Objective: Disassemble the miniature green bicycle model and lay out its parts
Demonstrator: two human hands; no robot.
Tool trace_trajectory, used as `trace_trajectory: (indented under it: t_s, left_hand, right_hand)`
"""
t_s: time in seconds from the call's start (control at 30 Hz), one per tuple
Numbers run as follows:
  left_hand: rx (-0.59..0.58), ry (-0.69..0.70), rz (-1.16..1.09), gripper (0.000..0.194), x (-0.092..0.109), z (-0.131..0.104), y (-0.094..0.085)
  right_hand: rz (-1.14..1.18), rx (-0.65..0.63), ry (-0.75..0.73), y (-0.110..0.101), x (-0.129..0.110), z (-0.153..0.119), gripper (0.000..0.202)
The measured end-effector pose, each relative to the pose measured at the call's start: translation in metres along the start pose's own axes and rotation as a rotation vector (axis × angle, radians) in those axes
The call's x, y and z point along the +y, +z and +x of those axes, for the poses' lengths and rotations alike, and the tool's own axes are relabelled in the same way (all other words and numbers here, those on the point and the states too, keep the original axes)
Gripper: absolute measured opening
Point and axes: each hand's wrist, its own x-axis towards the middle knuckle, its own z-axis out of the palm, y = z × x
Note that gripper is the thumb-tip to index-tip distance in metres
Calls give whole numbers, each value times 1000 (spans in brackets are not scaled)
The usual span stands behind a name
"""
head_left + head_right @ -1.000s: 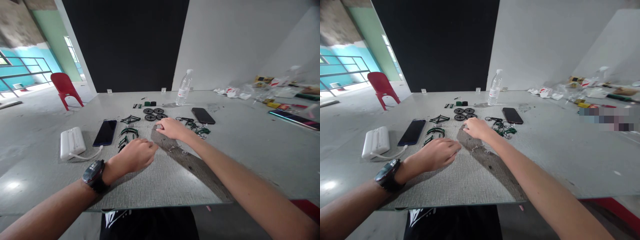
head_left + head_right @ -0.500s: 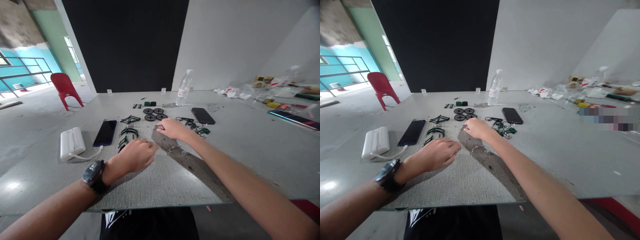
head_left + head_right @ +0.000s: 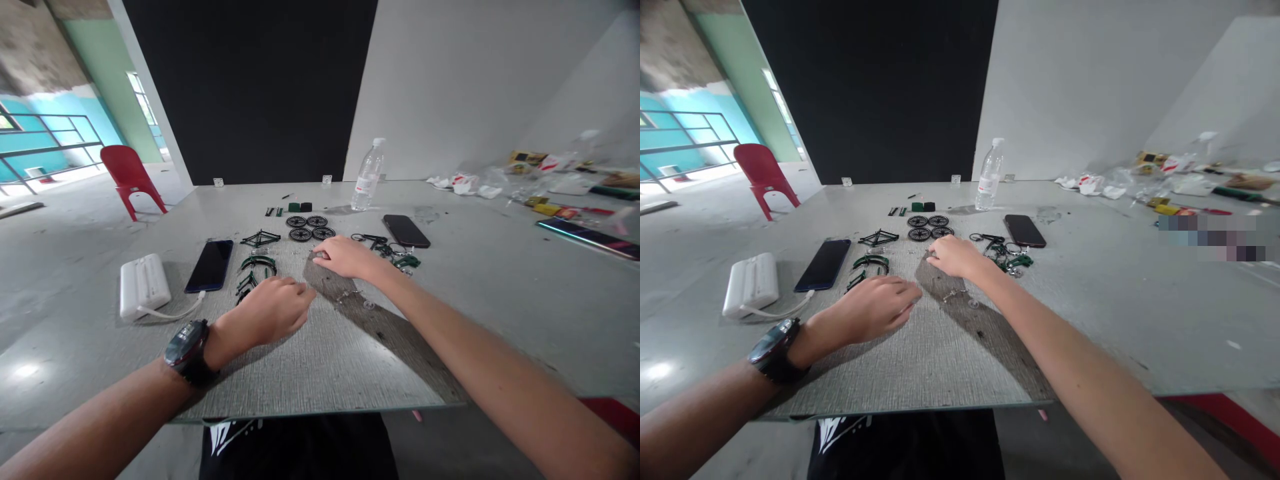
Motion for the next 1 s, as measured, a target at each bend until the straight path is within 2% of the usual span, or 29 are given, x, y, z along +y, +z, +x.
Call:
trace_trajectory:
  t_s: [0.33,0.5,0.8,1.0]
  left_hand:
    - [-3,-2,-1,20,0,0,-1]
    - [4,11,2,19,0,0,0]
    - [-3,-2,16,17,1,0,-2]
    - [8,-1,5,18,1,0,-2]
  right_hand:
    - [-11,38,-11,0,1,0,44]
    - [-35,32,-37,5,2,2,44]
    - [-7,35,16,7,-5,2,45]
    - [-32,55,-15,7,-4,4,42]
